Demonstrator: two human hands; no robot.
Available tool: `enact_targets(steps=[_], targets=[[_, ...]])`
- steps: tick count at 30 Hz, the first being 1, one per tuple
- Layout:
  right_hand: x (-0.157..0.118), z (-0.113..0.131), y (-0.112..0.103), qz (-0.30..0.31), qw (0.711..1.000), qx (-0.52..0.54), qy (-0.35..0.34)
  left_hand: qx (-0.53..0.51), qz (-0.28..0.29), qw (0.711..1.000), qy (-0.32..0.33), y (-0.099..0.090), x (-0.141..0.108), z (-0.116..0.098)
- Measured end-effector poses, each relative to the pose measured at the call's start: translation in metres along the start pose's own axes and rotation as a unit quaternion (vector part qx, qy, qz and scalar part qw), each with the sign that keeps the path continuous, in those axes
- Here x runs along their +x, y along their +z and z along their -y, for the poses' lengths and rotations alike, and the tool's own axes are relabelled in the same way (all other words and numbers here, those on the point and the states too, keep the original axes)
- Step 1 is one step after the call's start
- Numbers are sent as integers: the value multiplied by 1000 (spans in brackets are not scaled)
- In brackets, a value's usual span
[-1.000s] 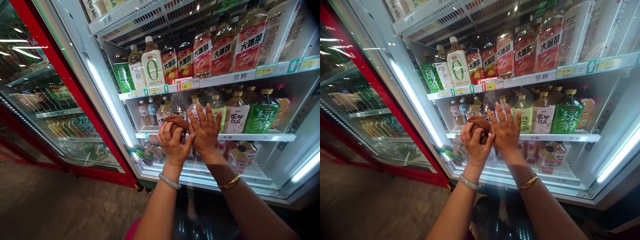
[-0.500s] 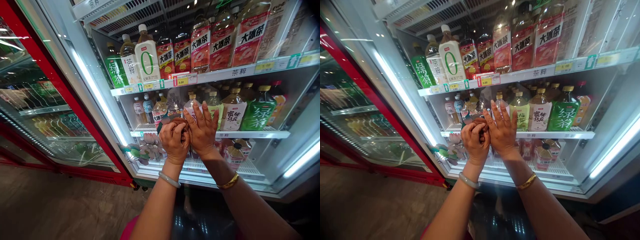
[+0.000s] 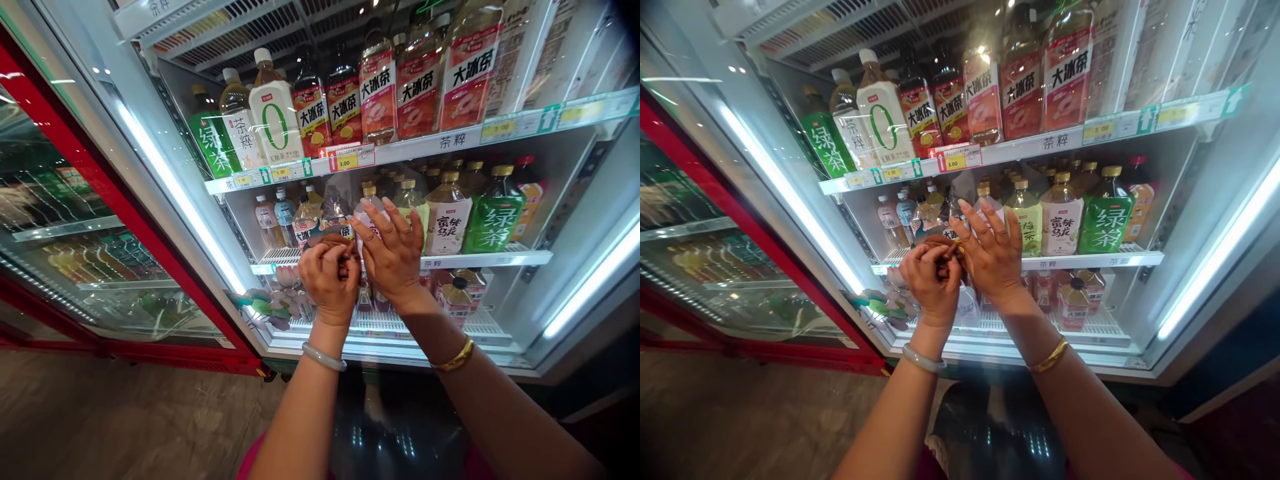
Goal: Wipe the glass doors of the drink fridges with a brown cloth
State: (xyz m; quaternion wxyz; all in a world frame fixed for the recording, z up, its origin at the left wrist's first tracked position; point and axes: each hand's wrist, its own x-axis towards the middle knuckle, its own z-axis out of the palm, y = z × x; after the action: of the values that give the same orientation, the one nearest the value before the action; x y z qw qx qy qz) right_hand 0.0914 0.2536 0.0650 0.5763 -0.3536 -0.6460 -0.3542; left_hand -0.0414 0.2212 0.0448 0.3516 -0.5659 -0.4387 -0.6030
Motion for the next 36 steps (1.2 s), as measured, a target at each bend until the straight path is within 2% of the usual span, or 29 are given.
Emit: enact_targets(steps=[2,4,7,9,12,16,19,21,23,25,27,31,33,36], targets=[[3,-7,-3,-3,999,-24,28,-22,24,998,51,-2,2,-3],[5,-13,-5,0,997,-47,55,-25,23,997,75,-8,16,4],[6,-16,-6,18,996,-56,66,10,-32,999,11,-16,41,24],[5,-15,-6,29,995,-56,71,30,-65,996,-46,-17,47,31],[3,-15,-5,34,996,-52,71,21,-46,997,-56,-9,32,18],[0,-18,-2,21,996,-56,63,-8,17,1000,7,4,2,-17],[-1,-17,-2,32,995,-64,69,-23,42,998,51,0,8,-15],[-1,-16,-4,45,994,-65,74,-10,9,1000,17,-6,24,0],[-2,-15,-6,55,993,-64,77,11,-38,997,-60,-11,36,16],[-2,-15,-7,60,994,-59,75,24,-55,993,-106,-10,38,21],[-4,-16,-8,59,994,-50,71,24,-44,994,-100,-5,28,12],[-7,-18,-7,39,997,-13,60,-8,-7,999,-51,10,2,-26],[-6,-21,-10,37,998,5,51,-26,21,999,-22,11,2,-36],[-1,-33,-19,56,998,3,38,-34,25,999,-15,6,20,-27]])
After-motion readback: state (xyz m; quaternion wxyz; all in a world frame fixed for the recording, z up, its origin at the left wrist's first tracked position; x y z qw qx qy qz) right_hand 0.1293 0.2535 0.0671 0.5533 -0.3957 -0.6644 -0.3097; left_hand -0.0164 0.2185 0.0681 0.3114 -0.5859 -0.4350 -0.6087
